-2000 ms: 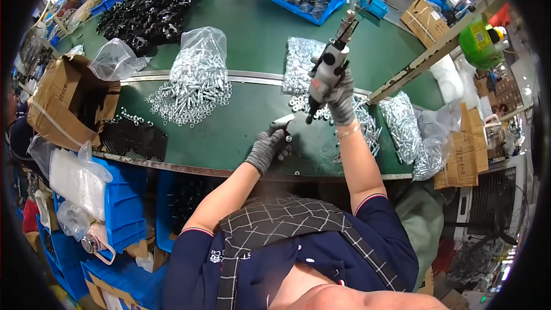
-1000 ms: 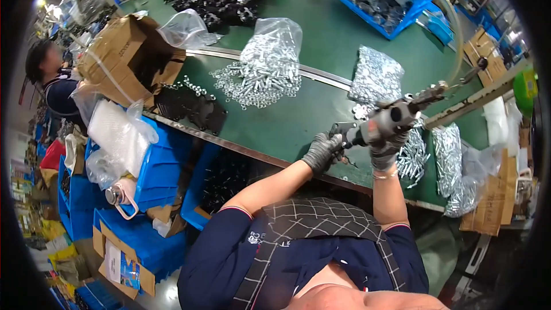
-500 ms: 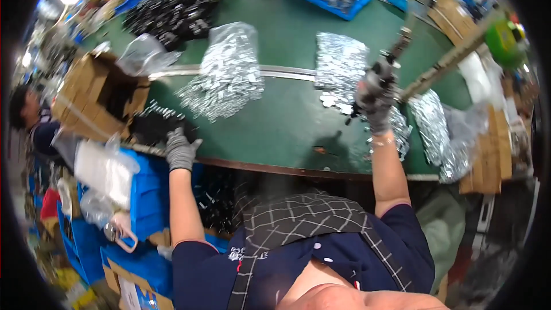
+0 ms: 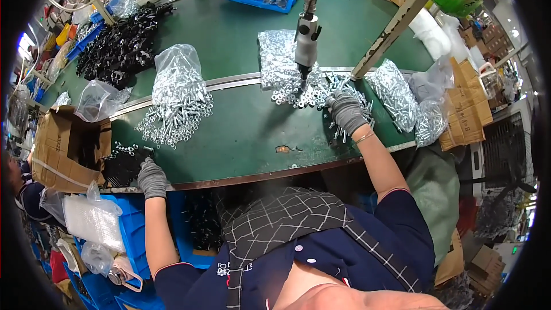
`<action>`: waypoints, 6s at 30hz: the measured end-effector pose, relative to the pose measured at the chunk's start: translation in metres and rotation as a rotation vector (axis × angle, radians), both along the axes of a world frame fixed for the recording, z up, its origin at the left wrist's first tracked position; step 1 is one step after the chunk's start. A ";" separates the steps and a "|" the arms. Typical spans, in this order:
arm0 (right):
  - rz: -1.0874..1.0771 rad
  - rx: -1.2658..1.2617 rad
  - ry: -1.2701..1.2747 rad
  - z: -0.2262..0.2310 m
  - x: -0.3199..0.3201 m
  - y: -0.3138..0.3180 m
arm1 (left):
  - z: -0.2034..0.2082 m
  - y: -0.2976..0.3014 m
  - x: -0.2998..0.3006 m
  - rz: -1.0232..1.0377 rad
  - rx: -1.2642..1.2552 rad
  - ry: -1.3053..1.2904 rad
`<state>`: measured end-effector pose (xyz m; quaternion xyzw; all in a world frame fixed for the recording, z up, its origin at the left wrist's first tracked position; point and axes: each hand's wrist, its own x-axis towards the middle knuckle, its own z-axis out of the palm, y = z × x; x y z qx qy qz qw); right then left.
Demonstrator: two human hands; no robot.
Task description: Assembling small plastic components using a pneumatic screwdriver at an assembly line workstation.
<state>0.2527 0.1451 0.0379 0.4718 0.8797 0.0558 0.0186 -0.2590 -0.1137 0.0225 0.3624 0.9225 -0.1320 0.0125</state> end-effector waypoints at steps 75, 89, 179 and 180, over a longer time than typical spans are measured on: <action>0.699 -0.066 0.500 0.016 -0.109 -0.071 | -0.018 0.118 0.247 0.165 0.704 -2.027; 0.540 -0.157 0.308 0.033 -0.125 -0.069 | -0.027 0.123 0.250 0.273 0.725 -1.996; 0.227 -1.099 1.058 0.009 -0.107 -0.104 | 0.028 0.066 0.218 0.303 0.807 -1.952; 0.208 -1.199 1.108 0.007 -0.106 -0.105 | 0.025 0.067 0.220 0.325 0.762 -1.981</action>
